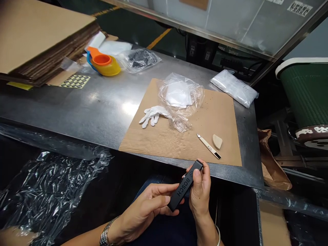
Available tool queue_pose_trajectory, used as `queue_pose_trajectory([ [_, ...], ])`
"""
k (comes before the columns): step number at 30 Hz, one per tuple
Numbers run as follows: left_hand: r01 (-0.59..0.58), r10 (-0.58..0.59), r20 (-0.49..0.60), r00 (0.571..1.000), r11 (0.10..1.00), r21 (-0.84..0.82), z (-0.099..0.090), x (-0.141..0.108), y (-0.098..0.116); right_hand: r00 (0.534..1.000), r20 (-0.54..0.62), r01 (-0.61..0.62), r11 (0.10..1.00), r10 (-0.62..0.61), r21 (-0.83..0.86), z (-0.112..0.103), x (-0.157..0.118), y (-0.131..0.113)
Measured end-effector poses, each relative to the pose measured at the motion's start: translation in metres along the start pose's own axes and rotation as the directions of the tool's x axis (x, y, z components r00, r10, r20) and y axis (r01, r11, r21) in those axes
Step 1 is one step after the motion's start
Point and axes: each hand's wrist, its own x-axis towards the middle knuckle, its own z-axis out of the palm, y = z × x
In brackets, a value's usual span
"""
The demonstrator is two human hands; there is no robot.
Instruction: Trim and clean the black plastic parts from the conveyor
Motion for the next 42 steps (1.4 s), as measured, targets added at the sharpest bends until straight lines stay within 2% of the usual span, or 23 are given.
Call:
queue_pose_trajectory([
  [5, 0.010, -0.012, 0.032, 0.999, 0.999, 0.048, -0.002, 0.000, 0.000, 0.999, 0.025, 0.049, 0.998, -0.048, -0.034, -0.001, 0.000, 0.003],
  [11, 0.000, -0.002, 0.019, 1.000, 0.996, 0.084, -0.002, -0.001, 0.000, 0.996, 0.028, 0.089, 0.995, -0.088, -0.036, -0.001, 0.000, 0.004],
  [33, 0.063, -0.063, 0.027, 0.998, 0.998, 0.001, -0.003, -0.001, -0.005, 0.993, 0.054, 0.112, 0.990, -0.107, -0.089, -0.004, -0.001, 0.008],
  [42, 0.078, -0.078, -0.015, 0.997, 0.997, -0.030, -0.002, -0.002, -0.007, 0.992, 0.052, 0.117, 0.991, -0.114, -0.065, -0.005, 0.000, 0.011],
])
